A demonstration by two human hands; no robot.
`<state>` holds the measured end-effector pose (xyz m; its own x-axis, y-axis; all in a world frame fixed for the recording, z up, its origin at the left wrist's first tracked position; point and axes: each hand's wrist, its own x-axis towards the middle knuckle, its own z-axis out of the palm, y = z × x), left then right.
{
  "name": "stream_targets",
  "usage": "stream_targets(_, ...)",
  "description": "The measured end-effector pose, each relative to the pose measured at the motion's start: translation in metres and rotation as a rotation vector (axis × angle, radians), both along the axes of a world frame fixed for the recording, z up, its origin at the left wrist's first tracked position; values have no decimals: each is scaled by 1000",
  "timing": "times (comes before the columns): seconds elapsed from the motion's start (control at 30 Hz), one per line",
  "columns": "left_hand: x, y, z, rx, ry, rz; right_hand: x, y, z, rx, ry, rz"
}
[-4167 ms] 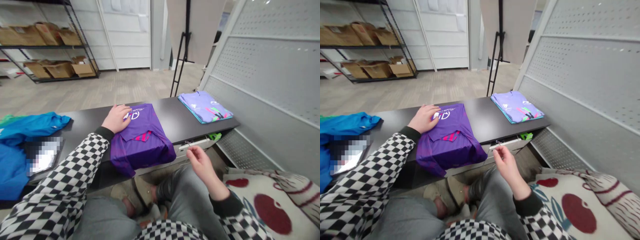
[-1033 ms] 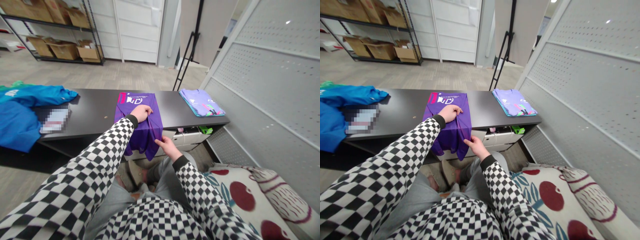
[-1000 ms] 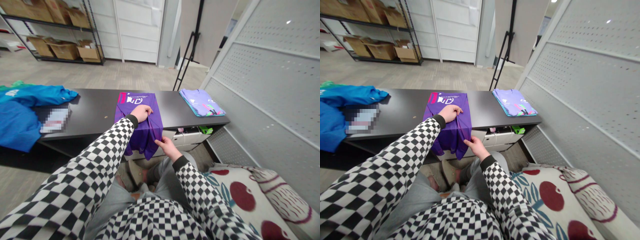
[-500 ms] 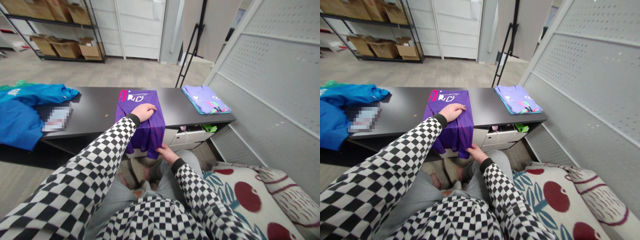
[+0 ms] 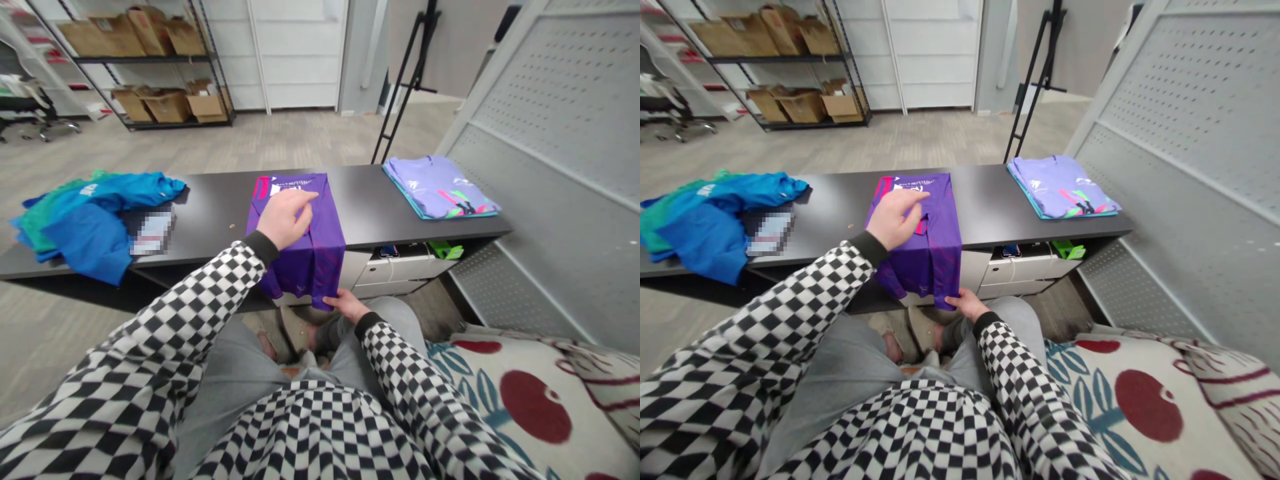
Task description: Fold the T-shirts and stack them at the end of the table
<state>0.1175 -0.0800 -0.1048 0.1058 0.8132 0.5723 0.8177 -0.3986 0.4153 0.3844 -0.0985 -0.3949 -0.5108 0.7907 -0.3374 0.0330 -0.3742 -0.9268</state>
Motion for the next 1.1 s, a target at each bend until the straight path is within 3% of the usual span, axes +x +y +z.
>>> stream_targets(0.07,-19,-48,-11,70,-253,171,1,1,-3,18,-22,-12)
stream_targets(0.13,-39,-96,-41,69,-495,341,1,2,-5,41,-41,-27)
stream_targets(0.23,-57,-150,-102,-281,-673,602,-1,4,-4,86,-56,-61)
stream_targets(0.3,-58,-164,-137,-616,-634,665,-2,4,-1,123,-56,-88)
stream_targets(0.4,-54,-160,-165,-775,-573,608,-3,5,7,174,-48,-113)
stream_targets(0.6,-39,-143,-177,-746,-701,611,-4,1,15,156,-40,-82)
stream_targets(0.83,-1,-155,-196,-701,-865,622,-1,-8,13,92,-31,-82)
stream_targets(1.0,17,-169,-198,-670,-1007,590,14,-38,28,80,-4,-107)
stream_targets(1.1,22,-191,-193,-639,-1109,550,29,-66,41,62,49,-153)
